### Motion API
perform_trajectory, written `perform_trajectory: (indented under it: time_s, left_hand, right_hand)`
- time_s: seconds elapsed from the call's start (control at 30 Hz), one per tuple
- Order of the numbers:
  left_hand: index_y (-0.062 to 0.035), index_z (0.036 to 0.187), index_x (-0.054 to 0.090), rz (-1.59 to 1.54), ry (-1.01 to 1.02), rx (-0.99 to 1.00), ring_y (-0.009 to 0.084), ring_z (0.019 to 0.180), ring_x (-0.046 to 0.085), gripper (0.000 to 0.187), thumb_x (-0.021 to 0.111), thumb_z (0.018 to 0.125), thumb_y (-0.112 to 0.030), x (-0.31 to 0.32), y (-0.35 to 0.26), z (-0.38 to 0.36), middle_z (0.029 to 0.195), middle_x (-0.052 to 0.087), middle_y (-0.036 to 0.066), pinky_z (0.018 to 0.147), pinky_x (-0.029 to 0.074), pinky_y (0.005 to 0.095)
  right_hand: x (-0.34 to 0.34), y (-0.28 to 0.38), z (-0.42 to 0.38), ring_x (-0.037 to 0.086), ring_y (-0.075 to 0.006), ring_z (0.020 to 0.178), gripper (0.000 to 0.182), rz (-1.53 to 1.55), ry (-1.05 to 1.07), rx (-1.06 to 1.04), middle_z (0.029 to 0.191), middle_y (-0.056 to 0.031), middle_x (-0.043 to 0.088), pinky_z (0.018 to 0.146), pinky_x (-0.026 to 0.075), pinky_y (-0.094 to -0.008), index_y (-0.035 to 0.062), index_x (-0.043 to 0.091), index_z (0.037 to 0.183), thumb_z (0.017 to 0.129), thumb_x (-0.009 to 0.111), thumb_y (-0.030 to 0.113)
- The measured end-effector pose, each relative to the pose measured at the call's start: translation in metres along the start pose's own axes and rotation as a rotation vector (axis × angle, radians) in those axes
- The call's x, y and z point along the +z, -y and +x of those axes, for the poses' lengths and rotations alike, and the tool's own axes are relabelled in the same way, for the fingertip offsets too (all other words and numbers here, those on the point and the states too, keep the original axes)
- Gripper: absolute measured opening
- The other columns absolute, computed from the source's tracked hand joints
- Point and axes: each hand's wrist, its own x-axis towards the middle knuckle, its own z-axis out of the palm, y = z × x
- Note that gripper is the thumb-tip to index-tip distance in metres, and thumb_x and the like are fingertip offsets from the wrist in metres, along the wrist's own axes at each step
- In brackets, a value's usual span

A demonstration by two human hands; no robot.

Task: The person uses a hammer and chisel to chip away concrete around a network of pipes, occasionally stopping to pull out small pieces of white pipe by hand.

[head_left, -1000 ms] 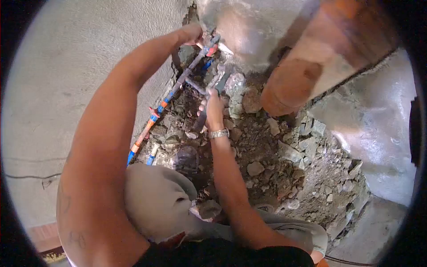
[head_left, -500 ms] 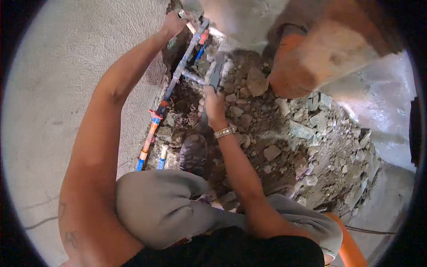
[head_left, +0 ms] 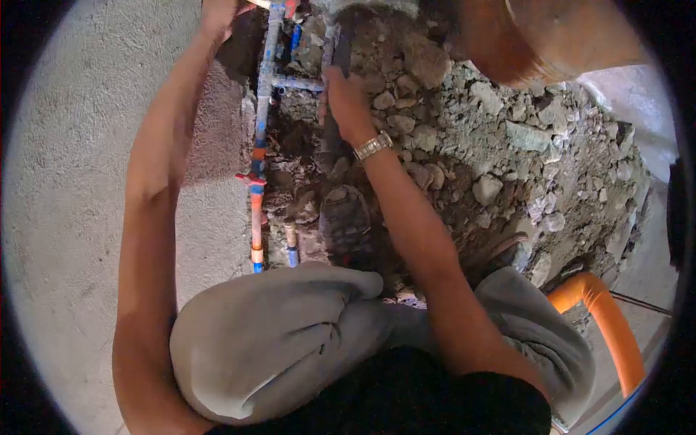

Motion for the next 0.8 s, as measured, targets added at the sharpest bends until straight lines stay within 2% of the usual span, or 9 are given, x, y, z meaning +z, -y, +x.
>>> perform_trajectory:
  time_s: [0.03, 0.1, 0.13, 0.2, 0.3, 0.43, 0.53, 0.67, 0.8]
  left_hand:
    - [-0.0065, 0.115, 0.052, 0.005, 0.006, -0.007, 0.0256, 0.088, 0.066, 0.024, 0.05, 0.1, -0.026, 0.014, -0.016, -0.004, 0.101, 0.063, 0.013, 0.071, 0.06, 0.0398]
    - [-0.0075, 0.112, 0.055, 0.227, -0.303, -0.175, 0.0254, 0.089, 0.067, 0.022, 0.05, 0.1, -0.025, 0.04, -0.046, -0.006, 0.102, 0.064, 0.012, 0.074, 0.06, 0.0422]
    - [-0.0075, 0.112, 0.055, 0.233, -0.291, -0.179, 0.0254, 0.089, 0.067, 0.022, 0.05, 0.1, -0.025, 0.035, -0.041, -0.004, 0.102, 0.064, 0.012, 0.074, 0.06, 0.0422]
    - [-0.0074, 0.111, 0.057, -0.02, -0.127, -0.078, 0.0239, 0.087, 0.066, 0.021, 0.053, 0.099, -0.024, 0.03, -0.033, -0.005, 0.101, 0.064, 0.01, 0.073, 0.059, 0.0411]
    - [-0.006, 0.113, 0.056, -0.03, -0.095, 0.029, 0.0235, 0.088, 0.066, 0.026, 0.053, 0.1, -0.028, 0.026, -0.023, -0.017, 0.1, 0.063, 0.008, 0.076, 0.059, 0.0409]
    - [-0.0061, 0.114, 0.056, 0.04, -0.074, -0.003, 0.0243, 0.098, 0.063, 0.035, 0.051, 0.101, -0.038, 0.017, -0.013, -0.014, 0.106, 0.062, 0.009, 0.085, 0.057, 0.0421]
    - [-0.0063, 0.115, 0.055, -0.074, -0.015, 0.056, 0.025, 0.1, 0.062, 0.034, 0.054, 0.1, -0.036, 0.018, -0.015, -0.017, 0.11, 0.061, 0.01, 0.087, 0.056, 0.0414]
    - [-0.0065, 0.117, 0.053, -0.017, -0.037, 0.0, 0.0256, 0.101, 0.062, 0.034, 0.055, 0.099, -0.035, 0.026, -0.028, -0.019, 0.112, 0.059, 0.011, 0.087, 0.056, 0.0415]
    - [-0.0072, 0.118, 0.051, 0.063, -0.111, 0.04, 0.0253, 0.101, 0.062, 0.035, 0.057, 0.097, -0.036, 0.033, -0.032, -0.017, 0.109, 0.059, 0.009, 0.087, 0.056, 0.0427]
  right_hand:
    - [0.003, -0.002, 0.001, 0.051, -0.0182, 0.041, 0.035, 0.03, -0.003, -0.058, 0.054, -0.006, 0.051, 0.04, 0.046, -0.0348, 0.0052, 0.05, 0.067, 0.089, 0.056, 0.032]
    - [0.005, 0.01, 0.0, 0.051, -0.0183, 0.042, 0.035, 0.033, 0.014, -0.018, 0.054, -0.0057, 0.05, 0.04, 0.046, -0.035, 0.0053, 0.05, 0.067, 0.089, 0.056, 0.032]
    - [0.006, 0.016, -0.003, 0.051, -0.0183, 0.042, 0.035, 0.023, 0.03, 0.02, 0.054, -0.0054, 0.05, 0.04, 0.046, -0.0351, 0.0055, 0.049, 0.067, 0.089, 0.056, 0.032]
    - [0.007, 0.017, -0.001, 0.051, -0.0182, 0.043, 0.034, 0.041, 0.03, 0.006, 0.055, -0.0056, 0.051, 0.04, 0.047, -0.0354, 0.0054, 0.049, 0.069, 0.089, 0.056, 0.032]
    - [0.01, 0.016, 0.008, 0.052, -0.0181, 0.044, 0.032, 0.029, 0.038, 0.01, 0.058, -0.0061, 0.052, 0.039, 0.047, -0.0359, 0.0052, 0.049, 0.073, 0.089, 0.057, 0.031]
    - [0.013, 0.018, 0.008, 0.053, -0.0184, 0.047, 0.029, 0.074, 0.038, 0.06, 0.061, -0.0065, 0.052, 0.04, 0.048, -0.0362, 0.0042, 0.049, 0.079, 0.088, 0.058, 0.031]
    - [0.015, 0.018, 0.01, 0.054, -0.0184, 0.048, 0.029, -0.007, 0.013, 0.061, 0.061, -0.006, 0.052, 0.041, 0.048, -0.0366, 0.004, 0.049, 0.08, 0.088, 0.059, 0.031]
    - [0.019, 0.019, 0.007, 0.054, -0.0182, 0.048, 0.03, 0.043, 0.004, 0.091, 0.062, -0.006, 0.053, 0.041, 0.047, -0.0367, 0.0033, 0.049, 0.082, 0.088, 0.058, 0.031]
    - [0.019, 0.015, 0.01, 0.054, -0.0187, 0.048, 0.03, 0.082, 0.003, 0.101, 0.063, -0.0063, 0.053, 0.042, 0.047, -0.0373, 0.0031, 0.05, 0.084, 0.087, 0.058, 0.032]
